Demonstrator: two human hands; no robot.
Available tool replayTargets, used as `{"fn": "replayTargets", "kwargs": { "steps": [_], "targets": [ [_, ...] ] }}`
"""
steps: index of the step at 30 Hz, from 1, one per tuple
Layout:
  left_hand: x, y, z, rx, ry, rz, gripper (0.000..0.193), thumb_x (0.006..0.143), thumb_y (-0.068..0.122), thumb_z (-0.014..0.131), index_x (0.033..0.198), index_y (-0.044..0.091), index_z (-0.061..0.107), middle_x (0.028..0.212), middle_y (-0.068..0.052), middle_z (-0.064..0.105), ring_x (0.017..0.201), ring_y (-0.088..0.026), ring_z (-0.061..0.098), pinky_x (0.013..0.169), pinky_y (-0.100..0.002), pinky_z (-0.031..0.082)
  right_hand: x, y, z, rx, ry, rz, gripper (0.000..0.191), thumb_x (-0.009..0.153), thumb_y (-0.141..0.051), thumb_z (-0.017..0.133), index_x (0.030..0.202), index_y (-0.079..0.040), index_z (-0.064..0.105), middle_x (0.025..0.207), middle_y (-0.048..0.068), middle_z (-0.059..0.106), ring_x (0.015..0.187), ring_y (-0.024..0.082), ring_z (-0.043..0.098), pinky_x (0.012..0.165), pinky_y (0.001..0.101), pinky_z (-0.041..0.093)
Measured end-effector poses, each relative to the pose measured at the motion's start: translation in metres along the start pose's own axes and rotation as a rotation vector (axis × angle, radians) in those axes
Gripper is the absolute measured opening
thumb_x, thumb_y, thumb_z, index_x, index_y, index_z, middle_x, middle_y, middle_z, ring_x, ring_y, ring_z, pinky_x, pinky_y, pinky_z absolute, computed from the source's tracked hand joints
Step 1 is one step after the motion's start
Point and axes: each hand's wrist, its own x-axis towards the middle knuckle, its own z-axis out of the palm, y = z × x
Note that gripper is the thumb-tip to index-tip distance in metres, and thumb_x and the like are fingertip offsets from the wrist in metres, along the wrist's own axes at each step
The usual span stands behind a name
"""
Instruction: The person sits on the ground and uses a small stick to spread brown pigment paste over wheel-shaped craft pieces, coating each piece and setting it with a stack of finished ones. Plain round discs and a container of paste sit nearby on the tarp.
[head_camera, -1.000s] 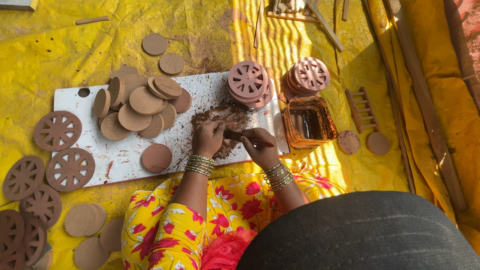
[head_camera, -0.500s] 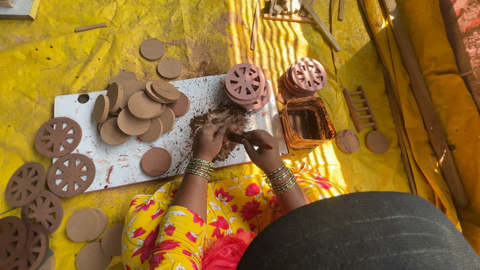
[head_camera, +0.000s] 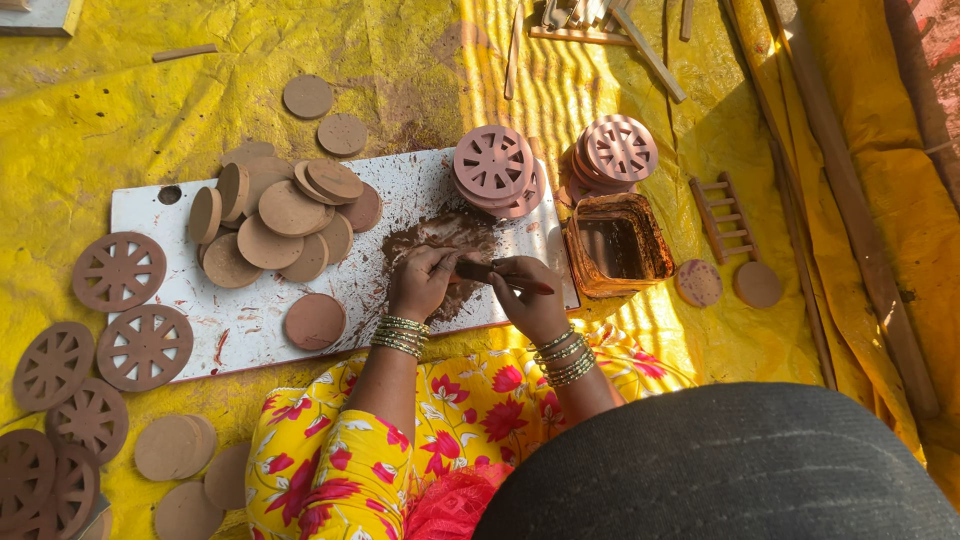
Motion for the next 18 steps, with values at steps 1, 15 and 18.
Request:
{"fn": "replayTargets", "kwargs": {
  "steps": [1,15,18],
  "targets": [
    [-0.001,-0.002,0.001,-0.052,-0.015,-0.017,0.022,0.099,0.025,0.064,0.112,0.015,0.079,0.092,-0.006,0.073,0.085,-0.022,0.07,0.076,-0.034,0.058,-0.001,-0.002,0.003,0.021,0.008,0.0,0.015,0.09,-0.011,0.077,0.096,-0.002,0.068,0.092,0.011,0.072,0.079,0.023,0.073,0.067,0.0313,0.058],
    [0.005,-0.05,0.004,0.177,0.238,-0.224,0.022,0.095,0.021,0.064,0.106,0.011,0.08,0.108,-0.012,0.071,0.094,-0.029,0.071,0.084,-0.039,0.056,0.0,0.041,0.005,-0.11,-0.003,0.139,0.009,0.089,-0.009,0.076,0.094,-0.005,0.07,0.09,0.012,0.074,0.078,0.026,0.075,0.069,0.0339,0.058],
    [0.012,-0.061,0.012,0.036,0.234,-0.394,0.023,0.096,0.026,0.068,0.107,0.007,0.073,0.124,-0.014,0.06,0.109,-0.028,0.066,0.095,-0.039,0.055,-0.007,0.049,0.024,-0.161,-0.057,0.009,0.013,0.084,-0.003,0.072,0.096,-0.006,0.072,0.097,0.014,0.073,0.08,0.029,0.073,0.07,0.0359,0.059]
  ]
}}
